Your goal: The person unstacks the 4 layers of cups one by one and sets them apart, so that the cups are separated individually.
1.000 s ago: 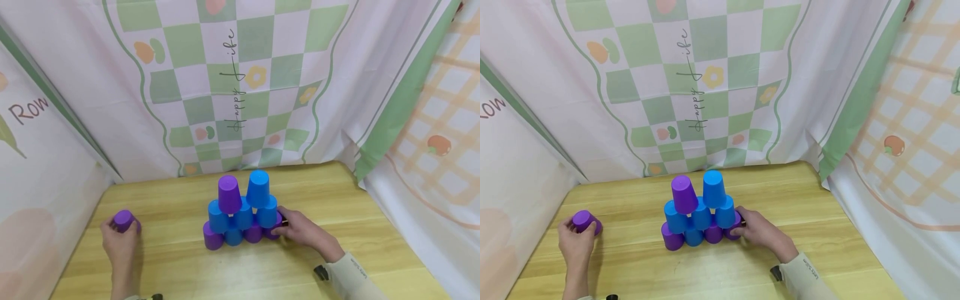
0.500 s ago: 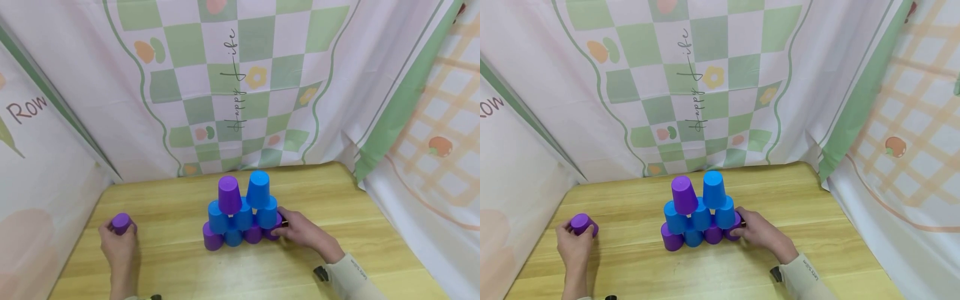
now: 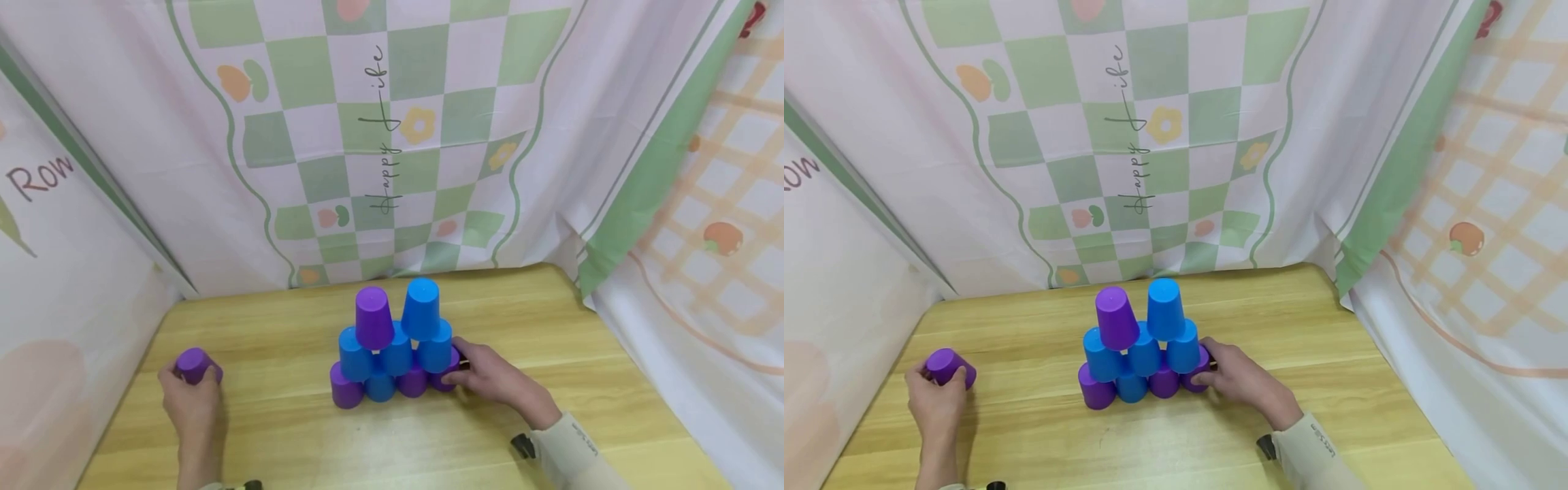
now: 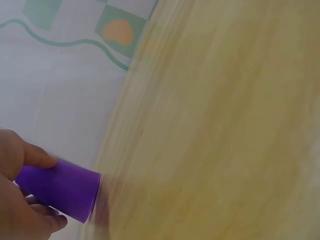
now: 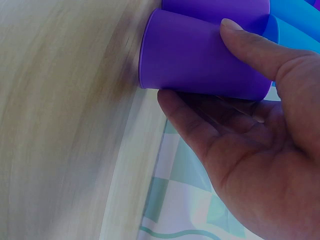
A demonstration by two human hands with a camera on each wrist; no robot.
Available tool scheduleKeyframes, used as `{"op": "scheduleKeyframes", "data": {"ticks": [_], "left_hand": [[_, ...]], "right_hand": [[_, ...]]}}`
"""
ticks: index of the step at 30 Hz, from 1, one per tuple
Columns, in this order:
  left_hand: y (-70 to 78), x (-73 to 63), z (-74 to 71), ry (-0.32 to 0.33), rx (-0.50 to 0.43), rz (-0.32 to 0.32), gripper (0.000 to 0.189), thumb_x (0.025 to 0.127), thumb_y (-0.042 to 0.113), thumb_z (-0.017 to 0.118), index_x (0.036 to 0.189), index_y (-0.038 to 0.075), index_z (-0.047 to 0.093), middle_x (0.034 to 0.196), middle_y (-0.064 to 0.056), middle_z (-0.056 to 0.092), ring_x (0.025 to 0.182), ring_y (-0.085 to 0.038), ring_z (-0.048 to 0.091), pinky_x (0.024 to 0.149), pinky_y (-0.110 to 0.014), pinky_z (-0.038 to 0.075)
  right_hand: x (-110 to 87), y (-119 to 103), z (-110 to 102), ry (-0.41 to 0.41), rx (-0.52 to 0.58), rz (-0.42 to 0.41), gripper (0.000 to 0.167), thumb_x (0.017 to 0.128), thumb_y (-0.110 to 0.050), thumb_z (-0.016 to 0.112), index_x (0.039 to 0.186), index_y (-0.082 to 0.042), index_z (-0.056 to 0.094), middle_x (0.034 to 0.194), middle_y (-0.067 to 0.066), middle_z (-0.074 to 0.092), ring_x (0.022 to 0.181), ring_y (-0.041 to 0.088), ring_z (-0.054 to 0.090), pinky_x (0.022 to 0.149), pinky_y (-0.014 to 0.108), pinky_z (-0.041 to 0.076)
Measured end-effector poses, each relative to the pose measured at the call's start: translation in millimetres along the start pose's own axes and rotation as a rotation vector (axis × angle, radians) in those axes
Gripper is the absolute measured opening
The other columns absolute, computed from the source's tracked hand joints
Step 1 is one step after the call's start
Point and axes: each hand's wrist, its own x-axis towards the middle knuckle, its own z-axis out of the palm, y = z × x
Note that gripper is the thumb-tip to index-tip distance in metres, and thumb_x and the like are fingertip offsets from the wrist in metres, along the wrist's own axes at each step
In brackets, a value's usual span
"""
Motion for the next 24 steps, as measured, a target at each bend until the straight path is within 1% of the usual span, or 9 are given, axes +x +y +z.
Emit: {"op": "scheduleKeyframes", "data": {"ticks": [2, 5, 9, 12, 17, 24], "left_hand": [[0.3, 0.6, 0.2, -0.007, -0.007, -0.002, 0.072, 0.099, -0.004, 0.058, 0.161, 0.001, 0.022, 0.170, -0.028, 0.022, 0.158, -0.044, 0.023, 0.131, -0.059, 0.017], [-0.4, 1.7, 0.3, -0.017, 0.007, -0.003, 0.073, 0.099, -0.004, 0.056, 0.162, 0.002, 0.020, 0.170, -0.030, 0.020, 0.158, -0.045, 0.022, 0.130, -0.060, 0.017], [-2.3, 3.2, 0.8, -0.017, 0.021, 0.004, 0.074, 0.099, -0.004, 0.056, 0.162, 0.002, 0.019, 0.170, -0.030, 0.021, 0.158, -0.045, 0.022, 0.130, -0.061, 0.017], [-2.0, 2.2, 1.0, -0.018, 0.000, 0.001, 0.075, 0.099, -0.003, 0.057, 0.163, 0.004, 0.018, 0.171, -0.028, 0.021, 0.159, -0.044, 0.021, 0.131, -0.060, 0.017], [1.8, -2.1, 1.1, -0.027, -0.055, -0.041, 0.078, 0.102, 0.001, 0.056, 0.166, 0.011, 0.013, 0.174, -0.021, 0.014, 0.161, -0.038, 0.017, 0.131, -0.058, 0.016], [3.3, -0.1, -0.6, -0.016, -0.046, -0.024, 0.080, 0.100, -0.003, 0.056, 0.166, 0.009, 0.012, 0.174, -0.022, 0.011, 0.160, -0.040, 0.016, 0.130, -0.059, 0.016]], "right_hand": [[0.1, 0.0, -0.2, 0.001, 0.000, 0.000, 0.044, 0.098, -0.024, 0.076, 0.134, -0.007, 0.059, 0.125, 0.009, 0.073, 0.115, 0.029, 0.071, 0.097, 0.049, 0.063], [-0.3, 0.1, -0.1, -0.001, 0.000, -0.004, 0.044, 0.098, -0.025, 0.076, 0.134, -0.007, 0.059, 0.125, 0.009, 0.073, 0.115, 0.029, 0.071, 0.097, 0.050, 0.063], [-0.5, 0.6, 0.1, -0.001, 0.001, 0.004, 0.044, 0.098, -0.025, 0.076, 0.134, -0.007, 0.059, 0.125, 0.009, 0.073, 0.115, 0.029, 0.070, 0.097, 0.051, 0.062], [-0.8, 0.1, 0.1, 0.001, 0.002, 0.013, 0.044, 0.098, -0.026, 0.076, 0.134, -0.008, 0.059, 0.125, 0.008, 0.073, 0.115, 0.028, 0.070, 0.098, 0.051, 0.062], [-1.4, -0.7, -0.1, 0.002, 0.001, 0.018, 0.043, 0.098, -0.026, 0.076, 0.133, -0.009, 0.059, 0.124, 0.007, 0.073, 0.115, 0.027, 0.070, 0.098, 0.051, 0.062], [-1.2, -0.3, 0.0, -0.001, 0.007, 0.014, 0.045, 0.098, -0.025, 0.076, 0.135, -0.007, 0.058, 0.126, 0.009, 0.072, 0.116, 0.029, 0.070, 0.098, 0.052, 0.062]]}}
